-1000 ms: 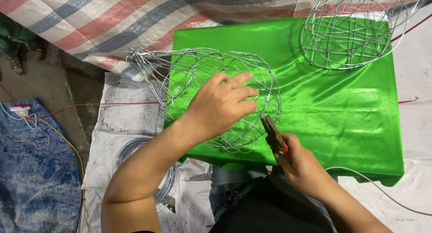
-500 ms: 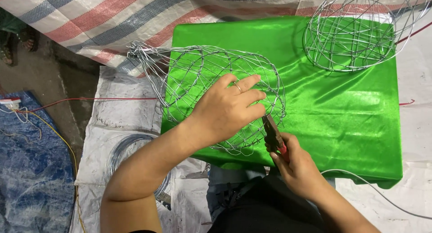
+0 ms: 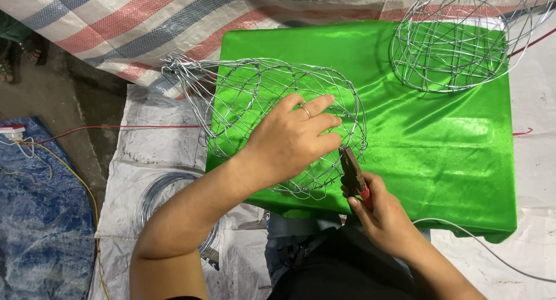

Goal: Shaping and assembling a wire frame structure using pliers and thin metal wire.

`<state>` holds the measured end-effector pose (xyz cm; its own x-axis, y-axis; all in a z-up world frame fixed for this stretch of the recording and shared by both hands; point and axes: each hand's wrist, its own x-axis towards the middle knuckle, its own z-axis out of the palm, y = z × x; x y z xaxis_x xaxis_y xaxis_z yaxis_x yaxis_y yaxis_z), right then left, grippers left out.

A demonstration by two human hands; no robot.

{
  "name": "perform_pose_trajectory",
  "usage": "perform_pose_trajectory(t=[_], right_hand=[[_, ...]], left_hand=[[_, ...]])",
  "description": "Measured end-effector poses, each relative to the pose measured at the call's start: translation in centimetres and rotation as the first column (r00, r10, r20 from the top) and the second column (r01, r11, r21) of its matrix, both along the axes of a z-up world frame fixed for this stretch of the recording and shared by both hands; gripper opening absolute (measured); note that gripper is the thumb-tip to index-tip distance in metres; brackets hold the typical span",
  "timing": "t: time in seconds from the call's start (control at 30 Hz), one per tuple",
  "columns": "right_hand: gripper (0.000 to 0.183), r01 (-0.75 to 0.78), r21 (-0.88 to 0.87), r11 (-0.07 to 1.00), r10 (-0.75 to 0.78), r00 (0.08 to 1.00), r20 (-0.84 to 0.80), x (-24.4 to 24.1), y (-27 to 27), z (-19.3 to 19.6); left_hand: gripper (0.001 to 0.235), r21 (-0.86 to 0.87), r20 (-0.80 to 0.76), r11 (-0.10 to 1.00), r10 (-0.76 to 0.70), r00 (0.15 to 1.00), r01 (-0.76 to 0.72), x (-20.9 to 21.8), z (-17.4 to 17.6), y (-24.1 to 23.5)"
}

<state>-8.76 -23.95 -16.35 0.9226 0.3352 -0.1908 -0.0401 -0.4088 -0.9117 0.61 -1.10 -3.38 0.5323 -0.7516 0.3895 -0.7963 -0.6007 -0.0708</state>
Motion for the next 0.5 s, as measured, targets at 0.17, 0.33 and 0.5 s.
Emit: perform_pose_trajectory(t=[0.17, 0.33, 0.5], right_hand=[[0.045, 0.002, 0.011, 1.0, -0.002, 1.0, 0.006, 0.15, 0.05, -0.13], [0.047, 0.004, -0.025, 1.0, -0.004, 0.999, 0.037, 0.13, 0.06, -0.52], [0.048, -0.004, -0.003, 1.0, 0.004, 0.997, 0.072, 0.25, 0.1, -0.63]], left_hand=[[0.002, -0.001, 0.002, 1.0, 0.002, 1.0, -0.002, 0.04, -0.01, 0.03], [0.003, 0.0, 0.007, 1.0, 0.009, 1.0, -0.009, 0.06, -0.25, -0.05], [0.004, 0.003, -0.001, 1.0, 0.016, 1.0, -0.016, 0.12, -0.35, -0.08]])
